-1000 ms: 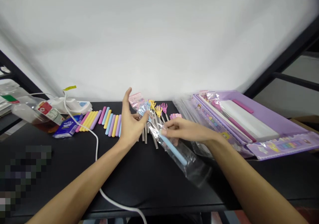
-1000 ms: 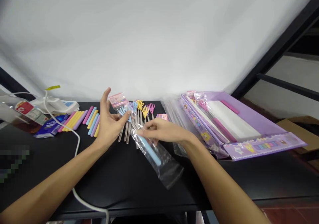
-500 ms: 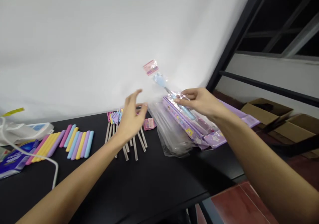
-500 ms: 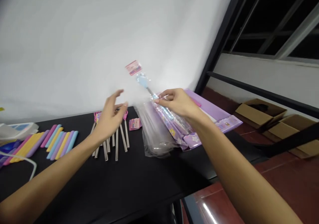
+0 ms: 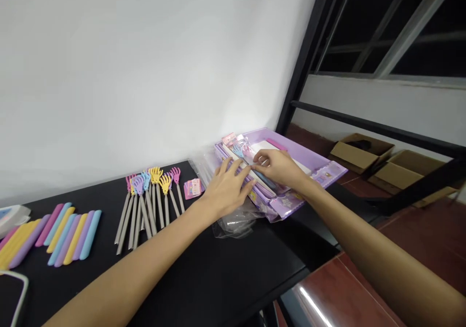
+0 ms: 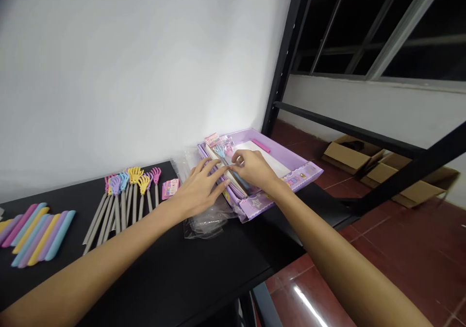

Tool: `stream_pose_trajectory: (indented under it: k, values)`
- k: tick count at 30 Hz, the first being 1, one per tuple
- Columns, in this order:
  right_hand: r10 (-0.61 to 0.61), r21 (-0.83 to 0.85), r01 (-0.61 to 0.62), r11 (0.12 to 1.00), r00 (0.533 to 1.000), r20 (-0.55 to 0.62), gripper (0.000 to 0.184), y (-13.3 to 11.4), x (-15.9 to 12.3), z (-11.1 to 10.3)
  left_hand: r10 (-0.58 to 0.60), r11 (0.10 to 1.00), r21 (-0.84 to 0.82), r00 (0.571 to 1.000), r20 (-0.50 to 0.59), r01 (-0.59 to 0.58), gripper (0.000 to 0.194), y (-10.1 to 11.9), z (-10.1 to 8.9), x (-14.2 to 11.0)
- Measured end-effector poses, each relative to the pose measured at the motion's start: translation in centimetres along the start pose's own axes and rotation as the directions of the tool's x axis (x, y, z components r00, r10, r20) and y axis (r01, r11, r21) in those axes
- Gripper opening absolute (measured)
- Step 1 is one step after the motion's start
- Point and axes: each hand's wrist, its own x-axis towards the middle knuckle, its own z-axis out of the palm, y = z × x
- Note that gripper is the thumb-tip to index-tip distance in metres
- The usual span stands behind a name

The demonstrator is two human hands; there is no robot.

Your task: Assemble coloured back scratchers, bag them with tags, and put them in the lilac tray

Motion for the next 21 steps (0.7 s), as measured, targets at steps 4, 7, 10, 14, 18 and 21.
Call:
stream_pose_trajectory:
  k: [4, 7, 10, 14, 18, 21]
  values:
    - [-0.029, -0.064, 0.037, 0.997, 0.993, 0.114, 0.014, -0.2, 0.8, -0.3, 0.028, 0.999, 0.032, 1.000, 0.015, -0.028, 0.051, -0.4, -0.2, -0.1]
    - [0.028, 0.026, -0.033, 0.999, 0.986, 0.167, 0.021, 0.3, 1.2, -0.5, 0.025, 0.999, 0.026, 0.999, 0.031, -0.026, 0.051, -0.7, -0.5, -0.2]
    - [0.037, -0.045, -0.029, 0.999, 0.984, 0.176, 0.027, 0.8, 1.4, -0.6, 0.028, 1.000, -0.002, 0.998, 0.057, -0.028, 0.051, -1.0, -0.5, -0.4]
    - [0.014, -0.172, 0.010, 0.985, 0.991, 0.135, 0.030, 0.6, 1.5, -0.6, 0.007, 1.000, -0.020, 0.999, 0.051, -0.006, 0.053, -1.4, -0.7, -0.7]
    - [-0.064, -0.163, 0.074, 0.984, 0.996, 0.067, 0.021, -1.4, 1.7, -1.0, -0.028, 1.000, -0.004, 0.998, 0.061, 0.028, 0.054, -2.5, -1.8, -1.3]
    - [-0.105, -0.088, 0.095, 0.992, 0.987, -0.122, 0.021, -4.5, 1.9, -1.2, -0.033, 0.999, 0.017, 0.999, 0.037, 0.032, 0.052, -4.2, -3.5, -2.4]
